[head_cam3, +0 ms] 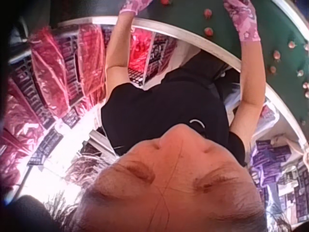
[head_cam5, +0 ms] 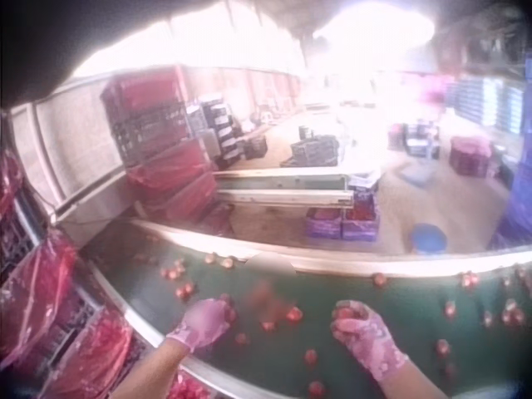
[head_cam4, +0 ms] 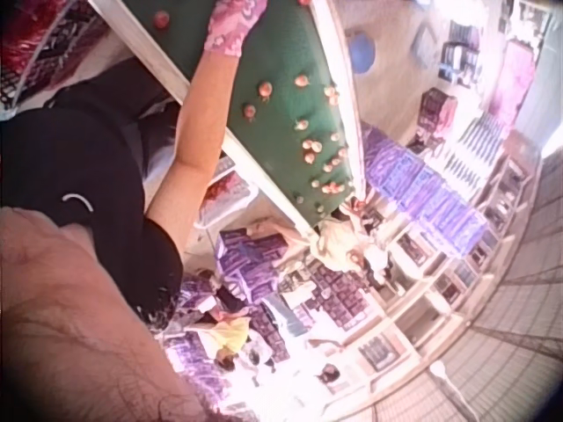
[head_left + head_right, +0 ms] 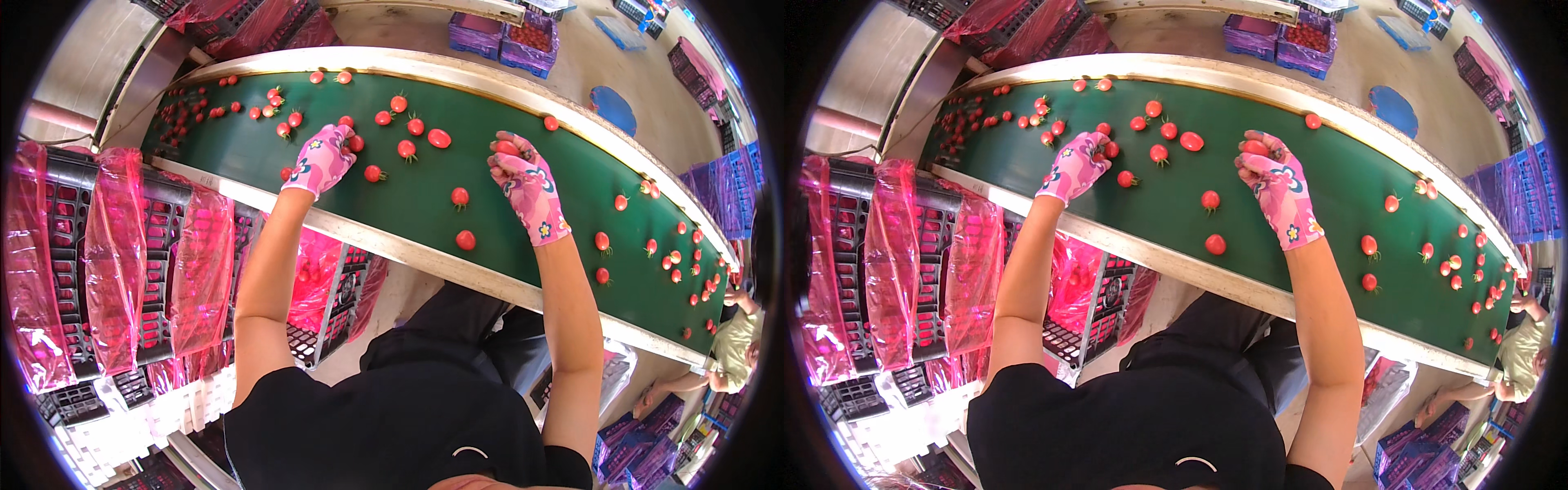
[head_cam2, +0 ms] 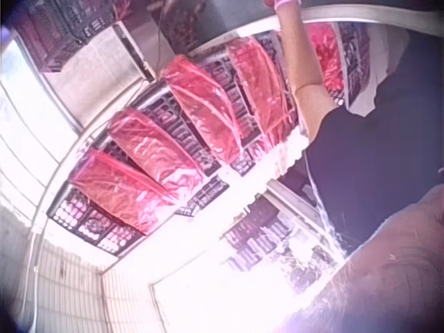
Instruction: The person picks cherry tomatoes from a moving conveyor belt by hand and places them into a white bin on the floor.
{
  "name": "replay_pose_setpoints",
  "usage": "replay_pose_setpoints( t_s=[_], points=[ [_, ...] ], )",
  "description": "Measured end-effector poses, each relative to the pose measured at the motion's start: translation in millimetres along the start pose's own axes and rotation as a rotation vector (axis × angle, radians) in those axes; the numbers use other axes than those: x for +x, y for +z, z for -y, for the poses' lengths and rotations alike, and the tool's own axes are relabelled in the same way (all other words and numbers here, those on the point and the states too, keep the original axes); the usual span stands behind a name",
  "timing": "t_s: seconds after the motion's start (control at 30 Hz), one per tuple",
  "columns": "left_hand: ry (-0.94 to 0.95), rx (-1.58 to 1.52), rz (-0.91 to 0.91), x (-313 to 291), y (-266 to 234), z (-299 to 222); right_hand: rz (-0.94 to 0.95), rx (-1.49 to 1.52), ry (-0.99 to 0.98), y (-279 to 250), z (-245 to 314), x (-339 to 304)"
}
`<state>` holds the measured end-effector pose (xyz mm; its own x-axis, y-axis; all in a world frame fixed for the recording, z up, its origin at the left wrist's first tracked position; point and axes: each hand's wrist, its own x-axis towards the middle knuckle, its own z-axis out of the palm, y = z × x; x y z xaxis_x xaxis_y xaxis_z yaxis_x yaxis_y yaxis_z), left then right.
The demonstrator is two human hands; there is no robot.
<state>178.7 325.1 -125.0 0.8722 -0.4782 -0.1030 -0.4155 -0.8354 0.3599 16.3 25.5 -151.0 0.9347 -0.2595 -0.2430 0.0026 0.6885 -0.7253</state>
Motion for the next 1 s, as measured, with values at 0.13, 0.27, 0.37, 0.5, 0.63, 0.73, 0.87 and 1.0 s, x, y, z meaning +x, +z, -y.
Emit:
replay_pose_setpoints(
  t_s=[0.13,0.27,0.37,0.5,0.63,0.73,0.87,1.0],
  points=[
    [0.082,-0.677,-0.096,11,31,11,-0.004,-0.055,0.015,-1,1,-2],
    [0.186,-0.391,-0.183,43,9,-37,-0.043,-0.178,-0.034,-10,12,0],
    [0.243,-0.084,-0.057,76,22,-62,-0.088,-0.763,-0.176,1,21,-3],
    [0.059,-0.015,0.088,78,29,-93,0.205,-1.000,-0.318,-19,11,-5],
    [0.182,0.121,0.002,76,43,-73,0.184,-1.025,-0.176,-2,20,-10],
    [0.237,-0.170,-0.047,59,36,-74,0.175,-0.778,-0.101,-3,15,-8],
    [0.157,-0.735,0.234,14,21,-77,0.134,-0.547,-0.027,-5,10,-2],
    [0.323,-0.758,-0.115,-11,39,-112,0.104,-0.093,0.126,9,-2,-2]
  ],
)
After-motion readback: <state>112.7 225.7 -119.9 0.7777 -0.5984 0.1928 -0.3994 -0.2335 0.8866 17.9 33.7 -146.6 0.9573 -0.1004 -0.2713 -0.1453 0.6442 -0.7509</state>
